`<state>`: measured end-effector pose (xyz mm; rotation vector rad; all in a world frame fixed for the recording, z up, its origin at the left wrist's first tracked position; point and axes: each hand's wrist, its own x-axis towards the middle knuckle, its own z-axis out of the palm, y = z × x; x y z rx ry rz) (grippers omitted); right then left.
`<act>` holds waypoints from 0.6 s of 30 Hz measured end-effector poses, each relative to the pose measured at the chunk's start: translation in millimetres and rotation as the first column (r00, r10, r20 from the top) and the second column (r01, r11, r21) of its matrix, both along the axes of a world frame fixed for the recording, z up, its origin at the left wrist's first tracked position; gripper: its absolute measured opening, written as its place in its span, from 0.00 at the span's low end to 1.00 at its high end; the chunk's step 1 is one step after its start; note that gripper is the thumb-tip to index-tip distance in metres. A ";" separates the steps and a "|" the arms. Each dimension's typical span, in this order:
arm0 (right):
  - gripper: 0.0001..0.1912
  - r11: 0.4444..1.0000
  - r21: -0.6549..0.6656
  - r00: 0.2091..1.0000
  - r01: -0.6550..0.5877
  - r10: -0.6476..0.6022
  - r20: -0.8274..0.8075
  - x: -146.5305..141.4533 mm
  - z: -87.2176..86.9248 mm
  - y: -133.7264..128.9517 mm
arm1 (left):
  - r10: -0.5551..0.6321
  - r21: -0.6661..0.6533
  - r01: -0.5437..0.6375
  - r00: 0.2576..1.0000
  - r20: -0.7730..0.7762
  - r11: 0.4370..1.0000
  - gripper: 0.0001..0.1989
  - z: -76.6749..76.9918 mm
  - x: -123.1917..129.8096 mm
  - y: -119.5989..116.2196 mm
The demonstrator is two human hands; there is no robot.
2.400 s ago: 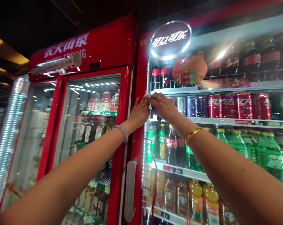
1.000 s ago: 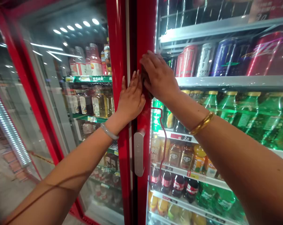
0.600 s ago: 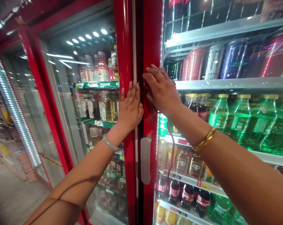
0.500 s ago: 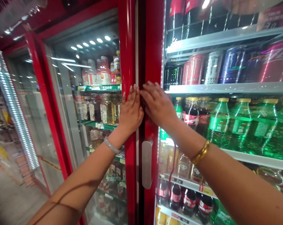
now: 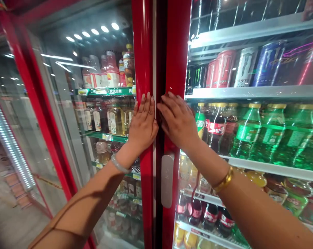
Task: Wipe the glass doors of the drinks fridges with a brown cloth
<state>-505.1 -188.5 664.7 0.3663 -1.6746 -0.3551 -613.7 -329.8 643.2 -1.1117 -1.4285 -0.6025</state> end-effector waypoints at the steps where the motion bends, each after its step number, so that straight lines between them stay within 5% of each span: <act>1: 0.27 1.000 0.012 1.000 0.001 -0.002 0.023 2.7 -14.8 -1.0 | 0.002 -0.011 -0.002 1.000 0.004 1.000 0.34 -7.7 0.3 -1.6; 4: 0.27 1.000 0.017 0.998 0.001 -0.002 0.060 7.0 -34.4 -1.7 | -0.009 -0.042 0.010 0.999 0.032 0.999 0.34 -25.7 5.0 -4.9; 9: 0.30 0.989 -0.143 0.999 -0.026 0.030 0.027 2.6 -21.7 -5.5 | -0.063 -0.046 0.070 0.989 0.132 0.997 0.35 -34.6 15.9 -2.2; 15: 0.27 0.981 -0.186 0.994 -0.055 0.070 0.078 9.9 -62.4 -14.2 | -0.132 -0.084 0.147 0.979 0.155 0.986 0.34 -64.0 16.3 0.4; 18: 0.28 0.966 -0.250 0.989 -0.067 0.097 0.113 12.6 -57.0 -17.1 | -0.152 -0.097 0.170 0.974 0.170 0.981 0.34 -71.5 15.7 -1.7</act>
